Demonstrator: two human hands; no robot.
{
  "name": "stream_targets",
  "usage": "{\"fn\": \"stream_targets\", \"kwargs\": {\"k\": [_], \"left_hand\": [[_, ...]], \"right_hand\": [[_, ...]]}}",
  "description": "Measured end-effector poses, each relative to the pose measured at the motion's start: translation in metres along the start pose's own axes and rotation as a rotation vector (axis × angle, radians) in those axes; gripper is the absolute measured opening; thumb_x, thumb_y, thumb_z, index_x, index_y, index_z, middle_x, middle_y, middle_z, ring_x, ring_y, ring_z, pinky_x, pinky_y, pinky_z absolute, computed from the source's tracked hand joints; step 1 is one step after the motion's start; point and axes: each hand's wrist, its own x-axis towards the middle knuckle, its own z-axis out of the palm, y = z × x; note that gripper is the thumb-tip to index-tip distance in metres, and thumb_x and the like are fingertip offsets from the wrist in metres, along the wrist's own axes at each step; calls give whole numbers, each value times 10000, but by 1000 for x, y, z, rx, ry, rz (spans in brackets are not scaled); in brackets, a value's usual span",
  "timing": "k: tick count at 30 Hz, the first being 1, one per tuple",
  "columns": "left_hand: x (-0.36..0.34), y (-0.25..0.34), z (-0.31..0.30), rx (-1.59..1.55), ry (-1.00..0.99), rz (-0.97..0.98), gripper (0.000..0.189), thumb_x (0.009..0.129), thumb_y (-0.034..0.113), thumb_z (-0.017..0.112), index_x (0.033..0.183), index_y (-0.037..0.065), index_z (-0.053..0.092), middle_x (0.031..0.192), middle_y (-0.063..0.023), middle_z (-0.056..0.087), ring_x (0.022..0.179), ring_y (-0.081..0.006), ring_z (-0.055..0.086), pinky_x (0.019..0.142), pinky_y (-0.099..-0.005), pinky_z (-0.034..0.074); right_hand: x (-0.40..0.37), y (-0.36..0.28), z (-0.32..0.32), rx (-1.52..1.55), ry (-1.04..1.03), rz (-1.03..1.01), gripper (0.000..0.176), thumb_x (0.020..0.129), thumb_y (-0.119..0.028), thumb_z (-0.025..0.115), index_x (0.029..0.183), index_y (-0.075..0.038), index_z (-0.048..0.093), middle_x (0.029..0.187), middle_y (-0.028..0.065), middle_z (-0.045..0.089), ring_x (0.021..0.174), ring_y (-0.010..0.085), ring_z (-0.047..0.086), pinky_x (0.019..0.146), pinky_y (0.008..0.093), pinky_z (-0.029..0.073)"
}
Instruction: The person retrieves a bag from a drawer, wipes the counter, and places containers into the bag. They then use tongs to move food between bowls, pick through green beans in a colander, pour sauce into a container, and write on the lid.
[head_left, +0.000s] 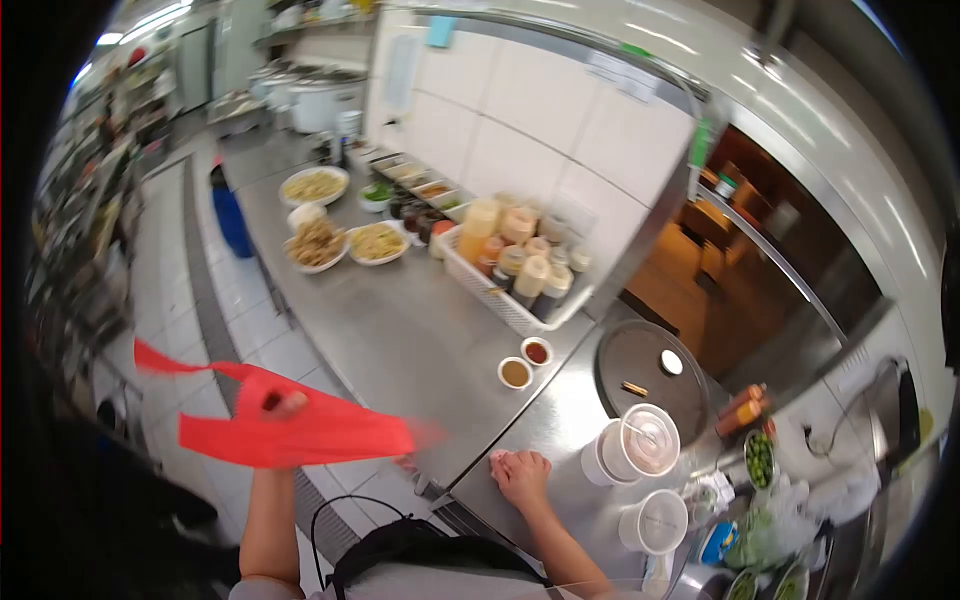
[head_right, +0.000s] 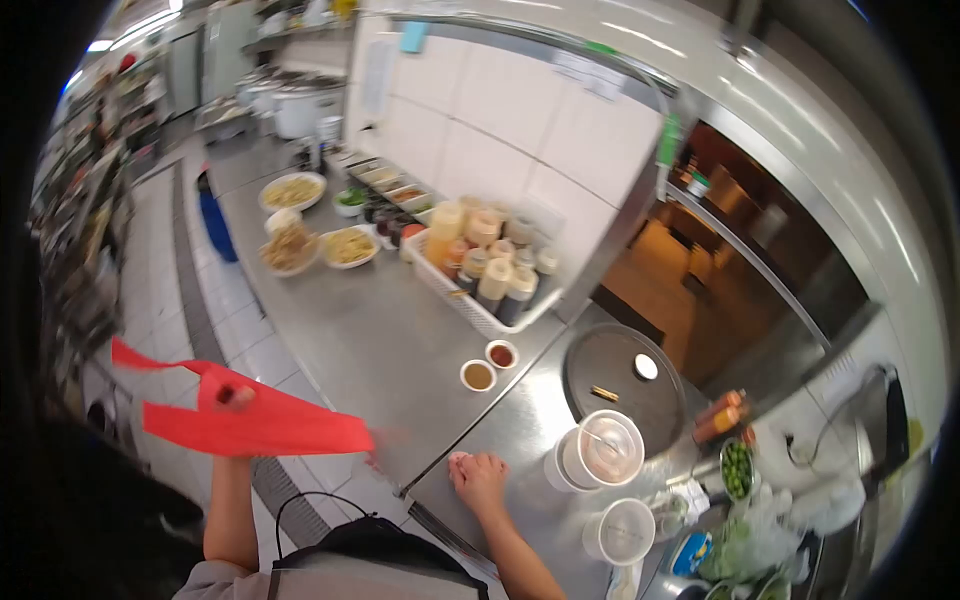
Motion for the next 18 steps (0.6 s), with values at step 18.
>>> {"fn": "stream_targets", "kwargs": {"k": [18], "left_hand": [[48, -133, 73, -477, -304, -816, 242, 839, 192, 538, 1053, 80, 533, 981, -50, 584, 934, -162, 560, 808, -298, 449]], "right_hand": [[28, -52, -61, 925, -1, 958, 130, 779, -106, 620, 787, 15, 572, 695, 67, 608, 556, 100, 550, 533, 224, 462]]}}
